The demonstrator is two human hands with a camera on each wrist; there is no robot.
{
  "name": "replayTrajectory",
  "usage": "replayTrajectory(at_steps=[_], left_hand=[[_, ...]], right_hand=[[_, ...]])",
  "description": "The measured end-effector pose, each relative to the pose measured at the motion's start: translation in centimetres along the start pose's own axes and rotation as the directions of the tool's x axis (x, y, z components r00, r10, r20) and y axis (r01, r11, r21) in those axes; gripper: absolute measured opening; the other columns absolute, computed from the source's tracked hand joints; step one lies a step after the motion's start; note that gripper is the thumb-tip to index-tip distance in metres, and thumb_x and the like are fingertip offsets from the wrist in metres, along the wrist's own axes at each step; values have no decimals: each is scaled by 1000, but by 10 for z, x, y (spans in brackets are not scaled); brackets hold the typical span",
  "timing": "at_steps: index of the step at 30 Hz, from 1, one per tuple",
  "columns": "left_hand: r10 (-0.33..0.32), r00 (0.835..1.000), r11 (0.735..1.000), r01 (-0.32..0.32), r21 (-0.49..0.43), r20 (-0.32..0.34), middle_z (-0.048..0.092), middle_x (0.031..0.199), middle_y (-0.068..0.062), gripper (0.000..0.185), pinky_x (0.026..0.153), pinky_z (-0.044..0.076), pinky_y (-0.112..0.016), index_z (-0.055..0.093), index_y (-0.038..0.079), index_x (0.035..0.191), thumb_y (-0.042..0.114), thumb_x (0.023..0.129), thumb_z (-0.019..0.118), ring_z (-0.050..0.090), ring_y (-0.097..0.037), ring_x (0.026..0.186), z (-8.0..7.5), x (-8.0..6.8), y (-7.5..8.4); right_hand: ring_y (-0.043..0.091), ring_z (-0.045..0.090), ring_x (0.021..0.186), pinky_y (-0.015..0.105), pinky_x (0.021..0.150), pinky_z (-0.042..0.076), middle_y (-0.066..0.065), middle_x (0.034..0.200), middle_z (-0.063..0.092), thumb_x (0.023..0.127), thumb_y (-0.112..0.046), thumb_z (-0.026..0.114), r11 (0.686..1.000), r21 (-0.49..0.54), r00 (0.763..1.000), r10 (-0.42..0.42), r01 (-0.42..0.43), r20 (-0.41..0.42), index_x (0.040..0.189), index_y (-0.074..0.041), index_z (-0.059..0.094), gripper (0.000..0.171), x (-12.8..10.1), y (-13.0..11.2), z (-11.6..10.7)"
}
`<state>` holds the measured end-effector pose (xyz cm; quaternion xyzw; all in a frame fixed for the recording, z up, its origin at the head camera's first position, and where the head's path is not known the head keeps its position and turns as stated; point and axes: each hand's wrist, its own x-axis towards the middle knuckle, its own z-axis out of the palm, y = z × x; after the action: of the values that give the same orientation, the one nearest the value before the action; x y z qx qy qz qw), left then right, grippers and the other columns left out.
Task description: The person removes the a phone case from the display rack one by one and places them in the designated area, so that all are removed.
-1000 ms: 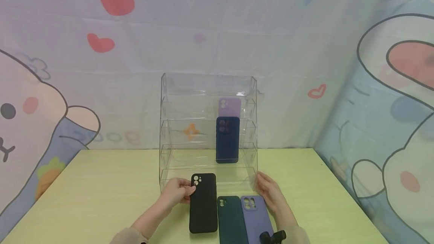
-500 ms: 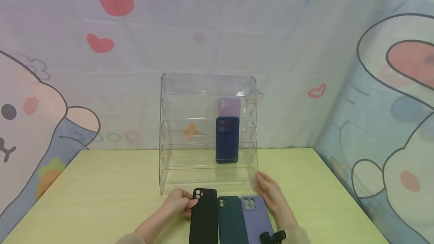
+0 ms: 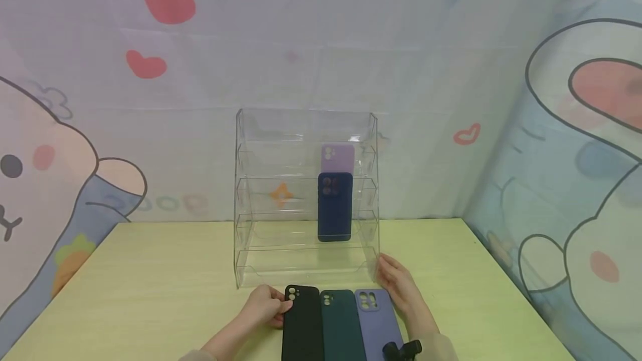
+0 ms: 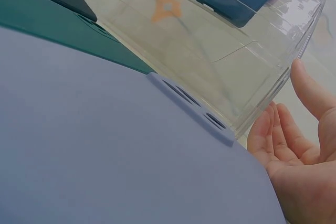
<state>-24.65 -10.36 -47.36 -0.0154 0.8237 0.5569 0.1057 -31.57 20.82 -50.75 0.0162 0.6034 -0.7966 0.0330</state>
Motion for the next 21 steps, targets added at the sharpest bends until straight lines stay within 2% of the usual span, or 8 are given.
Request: replayTrajectory(at_steps=[6, 14, 21], left_hand=[[8, 1000, 1000, -8, 11, -20, 64, 78, -15, 28, 53, 58, -28, 61, -20, 102, 1, 84, 69, 59, -11, 51, 0, -1, -1], [58, 998, 991, -52, 123, -39, 65, 69, -9, 22, 48, 57, -28, 66, -13, 91, 5, 81, 74, 63, -13, 47, 0, -1, -2], [53, 998, 987, -47, 151, -36, 65, 62, -7, 16, 47, 56, -27, 68, -7, 80, 7, 78, 77, 62, -10, 44, -2, -4, 2]], right_hand=[[6, 54, 94, 18, 83, 48, -4, 103, 57, 100, -10, 48, 1000, 6, 1000, 3, -3, -4, 142, 14, 30, 51, 0, -1, 1], [7, 54, 97, 18, 84, 47, -2, 106, 57, 101, -11, 47, 1000, -9, 1000, 4, -4, 0, 142, 13, 29, 51, -1, -2, 1], [7, 53, 100, 18, 85, 47, -1, 109, 57, 101, -11, 47, 1000, -24, 1000, 1, -1, 2, 142, 13, 29, 52, -2, -2, 1]])
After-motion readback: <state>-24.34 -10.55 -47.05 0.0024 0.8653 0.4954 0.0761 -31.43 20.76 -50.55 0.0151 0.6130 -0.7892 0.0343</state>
